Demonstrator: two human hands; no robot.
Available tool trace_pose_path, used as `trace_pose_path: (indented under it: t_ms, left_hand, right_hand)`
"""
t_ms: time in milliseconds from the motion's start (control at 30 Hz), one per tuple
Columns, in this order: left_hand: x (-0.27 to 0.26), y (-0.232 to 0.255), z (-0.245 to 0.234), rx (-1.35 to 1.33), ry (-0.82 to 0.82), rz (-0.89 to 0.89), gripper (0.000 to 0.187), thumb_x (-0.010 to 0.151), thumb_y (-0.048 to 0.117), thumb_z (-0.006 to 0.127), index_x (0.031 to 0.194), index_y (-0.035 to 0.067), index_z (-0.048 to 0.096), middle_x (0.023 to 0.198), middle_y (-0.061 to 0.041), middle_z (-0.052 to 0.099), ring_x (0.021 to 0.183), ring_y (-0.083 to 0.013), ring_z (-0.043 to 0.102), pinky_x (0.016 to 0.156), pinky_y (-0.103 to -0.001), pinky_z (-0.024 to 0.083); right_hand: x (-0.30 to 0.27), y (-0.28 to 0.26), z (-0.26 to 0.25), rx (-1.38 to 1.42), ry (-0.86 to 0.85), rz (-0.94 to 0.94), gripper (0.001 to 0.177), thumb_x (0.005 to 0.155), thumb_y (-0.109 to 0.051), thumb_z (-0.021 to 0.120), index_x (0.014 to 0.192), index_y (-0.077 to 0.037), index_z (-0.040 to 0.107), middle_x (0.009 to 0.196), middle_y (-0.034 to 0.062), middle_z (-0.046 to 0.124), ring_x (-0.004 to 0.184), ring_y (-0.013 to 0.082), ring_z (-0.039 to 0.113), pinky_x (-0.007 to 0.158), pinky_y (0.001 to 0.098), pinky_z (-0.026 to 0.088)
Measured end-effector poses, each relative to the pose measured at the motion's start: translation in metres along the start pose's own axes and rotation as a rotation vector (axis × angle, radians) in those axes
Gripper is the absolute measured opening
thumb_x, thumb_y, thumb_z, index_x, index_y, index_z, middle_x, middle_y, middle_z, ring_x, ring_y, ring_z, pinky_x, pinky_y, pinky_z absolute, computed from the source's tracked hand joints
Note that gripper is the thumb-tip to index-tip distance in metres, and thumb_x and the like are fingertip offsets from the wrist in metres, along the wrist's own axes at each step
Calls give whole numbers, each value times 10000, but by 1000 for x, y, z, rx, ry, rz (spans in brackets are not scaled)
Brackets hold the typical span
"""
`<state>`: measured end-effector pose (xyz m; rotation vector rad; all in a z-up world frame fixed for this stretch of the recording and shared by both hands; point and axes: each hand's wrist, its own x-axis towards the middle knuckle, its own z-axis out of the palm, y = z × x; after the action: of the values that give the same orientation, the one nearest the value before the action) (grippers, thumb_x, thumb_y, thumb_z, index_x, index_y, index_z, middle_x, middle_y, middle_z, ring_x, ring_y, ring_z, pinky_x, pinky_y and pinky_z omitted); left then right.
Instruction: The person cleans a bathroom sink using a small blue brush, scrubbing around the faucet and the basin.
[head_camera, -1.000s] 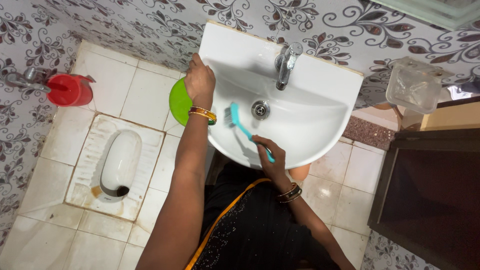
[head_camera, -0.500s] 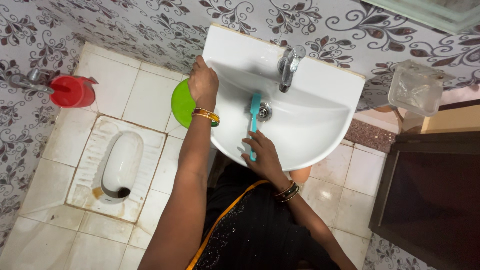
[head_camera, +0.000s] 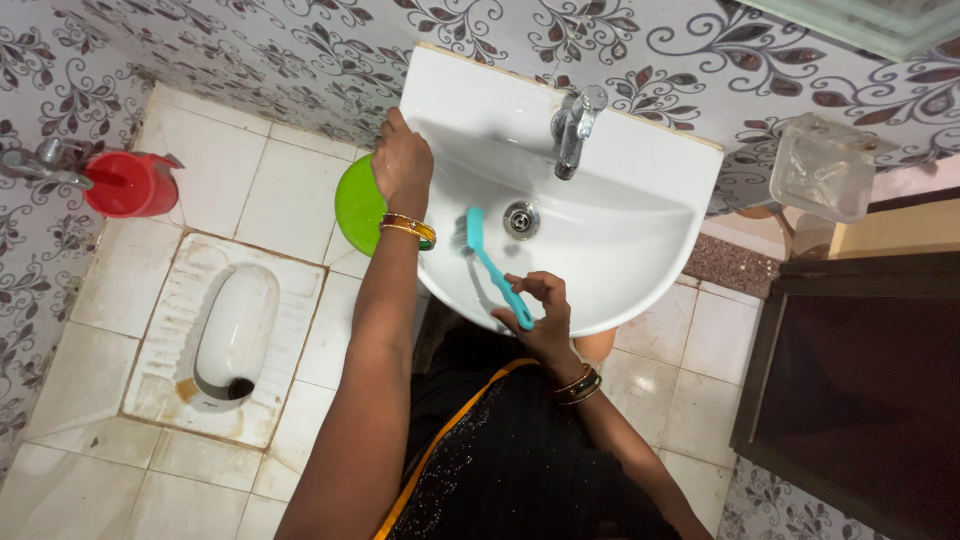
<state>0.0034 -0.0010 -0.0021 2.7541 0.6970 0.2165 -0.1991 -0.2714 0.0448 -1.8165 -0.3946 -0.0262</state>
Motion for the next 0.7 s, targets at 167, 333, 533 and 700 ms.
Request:
trace_pose_path:
  t_ms: [167,333,533,700]
  left_hand:
    - [0,1,-4,3,-8,10,419,980,228,601,1269,26,375,1117,-179,630,964,-344,705,737,-412,607]
    - [0,0,-3,30,8,19,457,976,254,618,1284,19,376,1109,-182,633,924,-347,717,716,-424,606]
    - [2,-3,2,-16,87,48,570,923,254,655,1353,-9,389,1131,-223,644,882,-371,712,706,-459,589]
    - [-2,-4,-9,-27,16,37,472,966,249,646,1296,-13,433,1107,-224,661,928,-371,708,769,-465,579]
  right_hand:
    - [-10,15,-4,-69,-1,-92,875,706,-397,913,1359,-67,434,1073,75,730,1114,227,732,1034,409,584]
    - [-11,18,-3,-73,10,-108,909,699,-419,914,1383,-55,439,1026,71,711,1132,232,730,1029,404,585]
    - [-9,25,-4,-106,31,-106,926,690,-438,911,1384,-48,436,1175,110,746,1069,200,738,985,343,601]
    - [-5,7,-4,-94,42,-1,837,733,-377,911,1356,-36,469,1163,112,729,1083,210,718,979,352,588]
